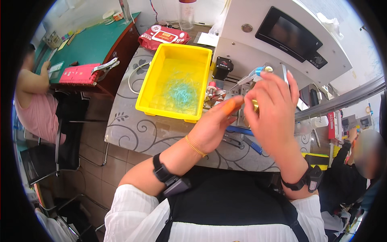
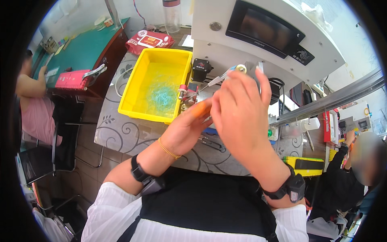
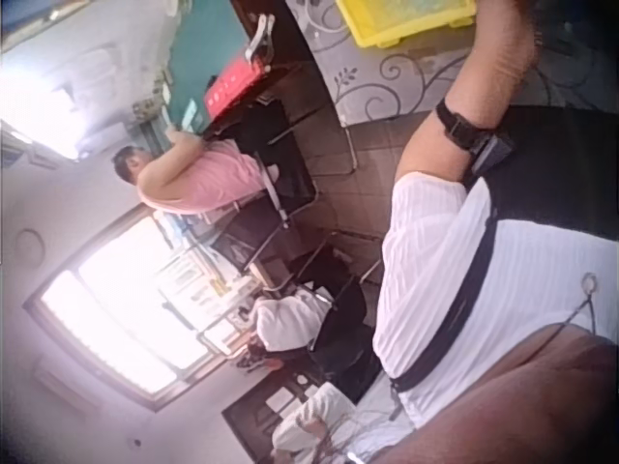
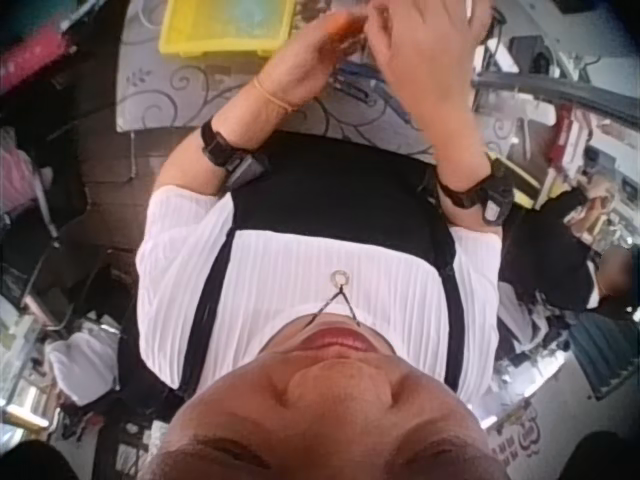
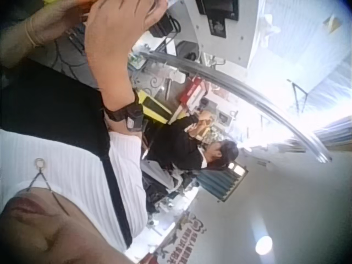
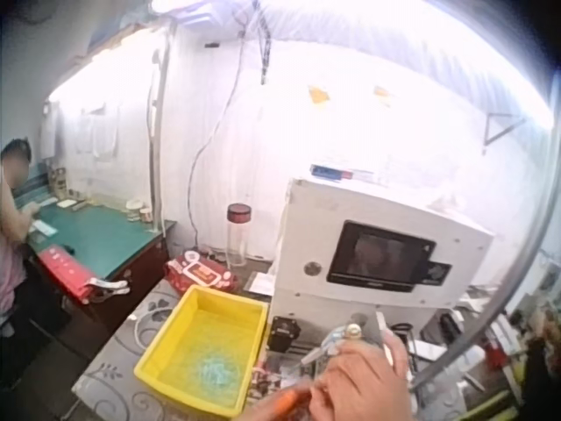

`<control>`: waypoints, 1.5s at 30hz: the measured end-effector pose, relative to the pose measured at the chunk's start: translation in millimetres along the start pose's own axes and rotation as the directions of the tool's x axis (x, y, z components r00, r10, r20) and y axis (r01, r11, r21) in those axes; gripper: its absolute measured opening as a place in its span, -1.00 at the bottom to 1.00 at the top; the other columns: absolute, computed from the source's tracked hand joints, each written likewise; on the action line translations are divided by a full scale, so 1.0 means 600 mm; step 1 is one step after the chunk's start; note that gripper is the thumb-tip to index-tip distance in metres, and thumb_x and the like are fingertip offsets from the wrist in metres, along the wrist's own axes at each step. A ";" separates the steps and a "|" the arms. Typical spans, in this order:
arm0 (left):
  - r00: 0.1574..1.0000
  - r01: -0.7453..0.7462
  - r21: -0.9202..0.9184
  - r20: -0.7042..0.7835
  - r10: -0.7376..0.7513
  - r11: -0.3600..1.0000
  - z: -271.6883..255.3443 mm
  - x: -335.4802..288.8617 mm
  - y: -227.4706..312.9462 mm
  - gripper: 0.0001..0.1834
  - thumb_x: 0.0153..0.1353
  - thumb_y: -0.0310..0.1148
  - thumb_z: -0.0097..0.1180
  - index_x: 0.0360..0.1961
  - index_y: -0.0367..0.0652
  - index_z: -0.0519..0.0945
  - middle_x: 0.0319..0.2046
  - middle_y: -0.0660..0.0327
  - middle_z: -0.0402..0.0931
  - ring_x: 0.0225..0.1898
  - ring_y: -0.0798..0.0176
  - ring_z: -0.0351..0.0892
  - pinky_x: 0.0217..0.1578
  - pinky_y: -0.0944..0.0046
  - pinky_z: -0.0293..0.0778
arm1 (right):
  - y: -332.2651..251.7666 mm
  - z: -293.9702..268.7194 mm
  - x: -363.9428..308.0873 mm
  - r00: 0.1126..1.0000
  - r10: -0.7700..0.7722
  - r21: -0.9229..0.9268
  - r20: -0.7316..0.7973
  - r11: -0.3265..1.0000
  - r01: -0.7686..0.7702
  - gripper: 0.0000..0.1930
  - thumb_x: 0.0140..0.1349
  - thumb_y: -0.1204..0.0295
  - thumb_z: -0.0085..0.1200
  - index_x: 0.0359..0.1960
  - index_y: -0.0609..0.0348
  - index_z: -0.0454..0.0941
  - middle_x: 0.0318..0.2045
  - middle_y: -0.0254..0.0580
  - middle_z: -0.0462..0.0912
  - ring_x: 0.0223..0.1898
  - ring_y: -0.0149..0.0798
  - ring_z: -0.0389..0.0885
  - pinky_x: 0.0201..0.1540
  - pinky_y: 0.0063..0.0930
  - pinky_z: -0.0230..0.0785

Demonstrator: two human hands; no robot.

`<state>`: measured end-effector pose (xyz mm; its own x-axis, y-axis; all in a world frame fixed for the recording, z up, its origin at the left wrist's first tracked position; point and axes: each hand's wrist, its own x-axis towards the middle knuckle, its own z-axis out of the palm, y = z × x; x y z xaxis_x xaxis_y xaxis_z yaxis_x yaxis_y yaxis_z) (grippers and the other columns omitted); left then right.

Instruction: Processing and assembling small electronic or mechanical components using a machine.

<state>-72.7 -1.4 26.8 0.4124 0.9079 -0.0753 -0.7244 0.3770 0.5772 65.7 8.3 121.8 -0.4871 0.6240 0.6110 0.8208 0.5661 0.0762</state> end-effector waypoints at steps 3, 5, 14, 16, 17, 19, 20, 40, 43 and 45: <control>0.997 0.069 0.052 -0.051 -0.066 0.996 0.002 -0.029 0.015 -0.61 0.44 -0.11 -0.09 0.14 -0.06 0.49 -0.01 0.40 0.51 0.08 0.45 0.39 0.06 0.35 0.22 | -0.018 0.001 -0.021 0.999 -0.037 0.066 -0.009 0.997 0.038 -0.87 -0.02 0.53 0.22 -0.45 0.09 0.50 -0.29 -0.32 0.54 0.08 -0.22 0.49 0.32 0.01 0.01; 0.997 0.059 0.024 -0.040 -0.058 0.998 0.024 -0.037 0.031 -0.64 0.42 -0.12 -0.05 0.08 -0.10 0.51 -0.07 0.33 0.55 -0.02 0.42 0.49 0.00 0.34 0.33 | -0.023 0.009 -0.031 0.998 -0.056 0.097 -0.025 0.994 0.058 -0.87 -0.01 0.52 0.23 -0.44 0.08 0.52 -0.29 -0.33 0.54 0.09 -0.22 0.48 0.33 0.02 0.00; 0.921 0.012 0.340 -0.370 0.122 0.940 0.002 -0.043 0.061 -0.87 0.36 -0.31 0.04 -0.25 -0.13 0.51 -0.43 0.31 0.55 -0.44 0.36 0.56 -0.30 0.38 0.48 | -0.022 -0.050 -0.106 0.994 -0.084 0.320 0.067 0.946 0.058 -0.67 -0.01 0.40 0.31 -0.16 0.10 0.60 -0.16 -0.33 0.56 0.04 -0.20 0.50 0.19 -0.13 0.21; 0.918 -0.011 0.427 -0.353 0.178 0.904 0.003 -0.038 0.057 -0.86 0.36 -0.32 0.04 -0.30 -0.15 0.49 -0.44 0.29 0.56 -0.45 0.36 0.56 -0.31 0.37 0.48 | -0.006 -0.043 -0.147 0.992 -0.105 0.421 0.064 0.905 0.069 -0.68 -0.02 0.42 0.32 -0.17 0.09 0.60 -0.18 -0.32 0.57 0.00 -0.20 0.53 0.12 -0.19 0.30; 0.907 -0.019 0.539 -0.346 0.242 0.842 0.003 -0.035 0.056 -0.87 0.35 -0.35 0.03 -0.32 -0.17 0.47 -0.47 0.27 0.56 -0.48 0.37 0.55 -0.34 0.38 0.47 | 0.001 -0.037 -0.167 0.992 -0.092 0.440 0.089 0.897 0.043 -0.69 -0.03 0.45 0.31 -0.18 0.08 0.60 -0.21 -0.31 0.57 -0.05 -0.20 0.54 0.03 -0.25 0.34; 0.899 -0.020 0.647 -0.322 0.297 0.762 -0.002 -0.031 0.053 -0.87 0.35 -0.38 0.02 -0.34 -0.20 0.45 -0.50 0.25 0.56 -0.51 0.37 0.55 -0.37 0.39 0.46 | 0.014 -0.027 -0.203 0.991 -0.067 0.454 0.112 0.891 0.009 -0.69 -0.04 0.48 0.31 -0.20 0.08 0.61 -0.23 -0.30 0.58 -0.10 -0.20 0.56 -0.06 -0.31 0.39; 0.878 -0.040 0.720 -0.306 0.369 0.692 -0.011 -0.030 0.052 -0.92 0.28 -0.46 0.03 -0.34 -0.24 0.45 -0.53 0.24 0.55 -0.52 0.39 0.55 -0.41 0.40 0.47 | 0.019 -0.023 -0.218 0.991 -0.038 0.452 0.126 0.892 -0.023 -0.71 -0.05 0.49 0.30 -0.22 0.08 0.61 -0.24 -0.29 0.58 -0.13 -0.19 0.56 -0.09 -0.31 0.39; 0.809 -0.196 0.869 -0.118 0.575 0.454 -0.070 -0.019 0.044 -0.58 0.35 -0.36 -0.09 0.19 -0.30 0.42 -0.26 0.26 0.53 -0.49 0.54 0.34 -0.49 0.52 0.30 | 0.079 0.047 -0.368 0.949 0.315 0.481 0.007 0.831 -0.279 -0.82 0.06 0.44 0.23 -0.27 0.11 0.58 -0.43 -0.28 0.55 -0.36 -0.20 0.53 -0.27 -0.34 0.39; 0.794 -0.175 0.862 -0.163 0.586 0.476 -0.060 -0.016 0.038 -0.58 0.36 -0.37 -0.10 0.21 -0.29 0.40 -0.25 0.27 0.53 -0.48 0.54 0.32 -0.48 0.52 0.27 | 0.081 0.046 -0.370 0.949 0.313 0.496 -0.021 0.828 -0.262 -0.82 0.05 0.45 0.21 -0.27 0.12 0.57 -0.44 -0.28 0.52 -0.37 -0.20 0.51 -0.28 -0.34 0.38; 0.787 -0.159 0.850 -0.198 0.584 0.502 -0.056 -0.014 0.035 -0.58 0.37 -0.38 -0.10 0.22 -0.29 0.39 -0.26 0.28 0.53 -0.48 0.55 0.30 -0.47 0.52 0.26 | 0.084 0.046 -0.371 0.953 0.303 0.537 -0.005 0.805 -0.253 -0.81 0.05 0.46 0.20 -0.26 0.13 0.57 -0.41 -0.27 0.53 -0.35 -0.21 0.51 -0.26 -0.35 0.38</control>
<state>-109.8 5.2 12.1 -0.2079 0.9712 0.1167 0.0402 -0.1107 0.9930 207.4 -87.4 -32.2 -0.2138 0.7633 0.6096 0.6237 0.5870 -0.5162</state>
